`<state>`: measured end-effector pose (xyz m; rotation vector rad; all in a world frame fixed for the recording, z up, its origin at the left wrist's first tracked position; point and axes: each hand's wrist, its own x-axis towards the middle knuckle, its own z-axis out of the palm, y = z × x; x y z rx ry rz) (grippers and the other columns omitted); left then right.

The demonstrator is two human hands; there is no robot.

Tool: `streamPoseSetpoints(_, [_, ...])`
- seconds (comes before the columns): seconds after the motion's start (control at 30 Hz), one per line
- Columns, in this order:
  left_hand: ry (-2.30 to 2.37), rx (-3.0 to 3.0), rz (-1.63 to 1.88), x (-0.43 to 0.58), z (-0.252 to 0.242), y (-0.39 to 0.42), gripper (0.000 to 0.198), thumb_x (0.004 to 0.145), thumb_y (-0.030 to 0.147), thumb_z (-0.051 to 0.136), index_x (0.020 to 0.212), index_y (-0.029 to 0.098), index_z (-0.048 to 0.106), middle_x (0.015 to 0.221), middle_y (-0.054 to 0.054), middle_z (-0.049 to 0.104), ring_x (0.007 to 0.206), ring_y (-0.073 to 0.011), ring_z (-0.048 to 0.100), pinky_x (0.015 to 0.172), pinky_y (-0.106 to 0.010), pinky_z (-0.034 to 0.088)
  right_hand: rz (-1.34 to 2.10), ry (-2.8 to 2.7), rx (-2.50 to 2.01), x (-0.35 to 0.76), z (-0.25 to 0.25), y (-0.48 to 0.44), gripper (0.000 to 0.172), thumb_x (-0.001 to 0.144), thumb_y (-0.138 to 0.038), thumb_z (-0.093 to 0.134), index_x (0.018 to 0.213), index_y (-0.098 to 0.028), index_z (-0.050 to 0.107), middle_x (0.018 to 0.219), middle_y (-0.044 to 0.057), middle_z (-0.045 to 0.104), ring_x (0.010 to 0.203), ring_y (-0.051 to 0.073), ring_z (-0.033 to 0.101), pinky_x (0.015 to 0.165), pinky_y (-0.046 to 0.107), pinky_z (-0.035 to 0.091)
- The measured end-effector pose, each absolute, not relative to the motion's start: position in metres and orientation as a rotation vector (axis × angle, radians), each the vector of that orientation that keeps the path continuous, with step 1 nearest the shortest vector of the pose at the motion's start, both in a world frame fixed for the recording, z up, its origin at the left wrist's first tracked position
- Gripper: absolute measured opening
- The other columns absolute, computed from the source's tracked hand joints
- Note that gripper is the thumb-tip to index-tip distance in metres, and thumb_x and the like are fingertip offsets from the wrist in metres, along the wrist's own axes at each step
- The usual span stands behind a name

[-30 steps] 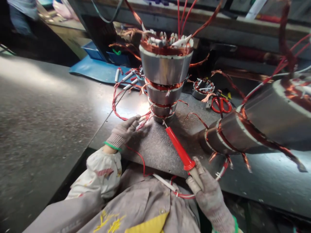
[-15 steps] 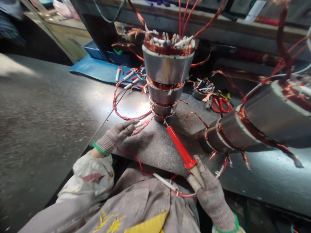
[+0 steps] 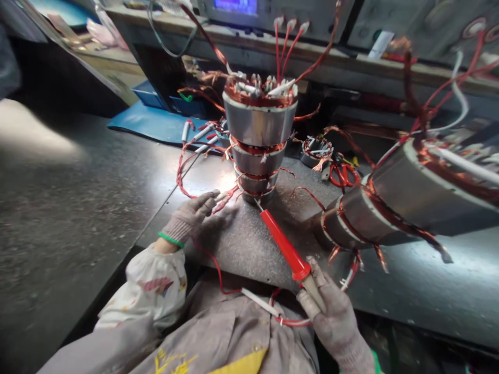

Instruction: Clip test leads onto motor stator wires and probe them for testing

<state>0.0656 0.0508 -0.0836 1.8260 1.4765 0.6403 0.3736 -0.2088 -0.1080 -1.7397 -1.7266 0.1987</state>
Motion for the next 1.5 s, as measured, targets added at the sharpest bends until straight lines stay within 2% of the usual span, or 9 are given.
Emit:
streamPoseSetpoints(0.13, [1.624, 1.822, 0.823, 0.067, -0.063, 0.047, 0.059, 0.092, 0.049, 0.044, 0.135, 0.014, 0.065, 0.115, -0.01, 0.077, 0.099, -0.024, 0.073, 0.091, -0.032, 0.056, 0.156, -1.644, -1.757, 0.378, -0.099, -0.207, 0.064, 0.093, -0.029, 0.063, 0.154, -0.029, 0.042, 0.142, 0.003, 0.063, 0.123, 0.024, 0.065, 0.103, 0.033, 0.054])
streamPoseSetpoints(0.3, [1.511, 1.882, 0.855, 0.069, -0.041, 0.05, 0.053, 0.093, 0.045, 0.046, 0.132, 0.016, 0.068, 0.122, -0.009, 0.075, 0.104, -0.023, 0.073, 0.09, -0.03, 0.057, 0.212, -1.71, -1.687, 0.377, -0.089, -0.197, 0.06, 0.093, -0.03, 0.061, 0.151, -0.027, 0.048, 0.136, 0.003, 0.067, 0.116, 0.023, 0.069, 0.095, 0.027, 0.058])
streamPoseSetpoints(0.6, [1.532, 1.95, 0.773, 0.071, -0.041, 0.057, 0.046, 0.093, 0.038, 0.049, 0.129, 0.018, 0.07, 0.125, -0.009, 0.074, 0.115, -0.0242, 0.07, 0.101, -0.032, 0.054, 0.004, -1.67, -1.718, 0.382, -0.09, -0.191, 0.06, 0.094, -0.034, 0.062, 0.151, -0.028, 0.048, 0.134, 0.002, 0.068, 0.112, 0.021, 0.07, 0.093, 0.023, 0.054])
streamPoseSetpoints(0.73, [1.537, 1.974, 0.923, 0.069, -0.035, 0.057, 0.044, 0.094, 0.037, 0.05, 0.127, 0.018, 0.07, 0.123, -0.009, 0.075, 0.114, -0.024, 0.07, 0.102, -0.034, 0.054, 0.017, -1.612, -1.723, 0.38, -0.084, -0.187, 0.059, 0.094, -0.032, 0.062, 0.151, -0.031, 0.048, 0.138, -0.001, 0.066, 0.116, 0.019, 0.068, 0.099, 0.024, 0.051])
streamPoseSetpoints(0.9, [1.419, 2.107, 1.08, 0.069, -0.011, 0.06, 0.044, 0.094, 0.036, 0.048, 0.127, 0.016, 0.07, 0.122, -0.01, 0.075, 0.115, -0.0236, 0.069, 0.101, -0.033, 0.055, 0.008, -1.559, -1.701, 0.374, -0.066, -0.171, 0.052, 0.091, -0.037, 0.064, 0.142, -0.027, 0.059, 0.13, 0.002, 0.071, 0.114, 0.021, 0.071, 0.096, 0.024, 0.055])
streamPoseSetpoints(1.03, [1.414, 2.112, 1.124, 0.067, 0.01, 0.064, 0.043, 0.094, 0.034, 0.051, 0.13, 0.017, 0.069, 0.123, -0.01, 0.074, 0.111, -0.0242, 0.071, 0.098, -0.034, 0.058, 0.072, -1.457, -1.712, 0.371, -0.045, -0.158, 0.049, 0.088, -0.041, 0.065, 0.135, -0.027, 0.066, 0.125, 0.003, 0.074, 0.111, 0.024, 0.073, 0.096, 0.031, 0.058])
streamPoseSetpoints(1.23, [1.335, 2.052, 1.325, 0.082, 0.044, 0.076, 0.04, 0.098, 0.029, 0.051, 0.132, 0.015, 0.067, 0.126, -0.01, 0.073, 0.117, -0.0235, 0.069, 0.108, -0.037, 0.053, 0.253, -1.302, -1.687, 0.362, -0.011, -0.127, 0.054, 0.079, -0.047, 0.071, 0.127, -0.022, 0.071, 0.123, 0.007, 0.074, 0.12, 0.034, 0.066, 0.112, 0.054, 0.045])
streamPoseSetpoints(1.37, [1.358, 2.082, 1.327, 0.092, 0.047, 0.074, 0.041, 0.098, 0.032, 0.053, 0.132, 0.015, 0.067, 0.129, -0.011, 0.071, 0.123, -0.0259, 0.066, 0.113, -0.042, 0.048, 0.342, -1.293, -1.614, 0.356, -0.005, -0.118, 0.05, 0.081, -0.042, 0.071, 0.127, -0.022, 0.071, 0.118, 0.006, 0.076, 0.113, 0.031, 0.07, 0.109, 0.052, 0.049])
streamPoseSetpoints(1.5, [1.294, 2.131, 1.289, 0.094, 0.047, 0.051, 0.041, 0.099, 0.031, 0.051, 0.133, 0.014, 0.065, 0.126, -0.01, 0.073, 0.117, -0.024, 0.069, 0.106, -0.039, 0.055, 0.279, -1.394, -1.557, 0.359, -0.008, -0.137, 0.054, 0.081, -0.035, 0.072, 0.133, -0.021, 0.068, 0.127, 0.007, 0.073, 0.121, 0.032, 0.067, 0.112, 0.049, 0.046])
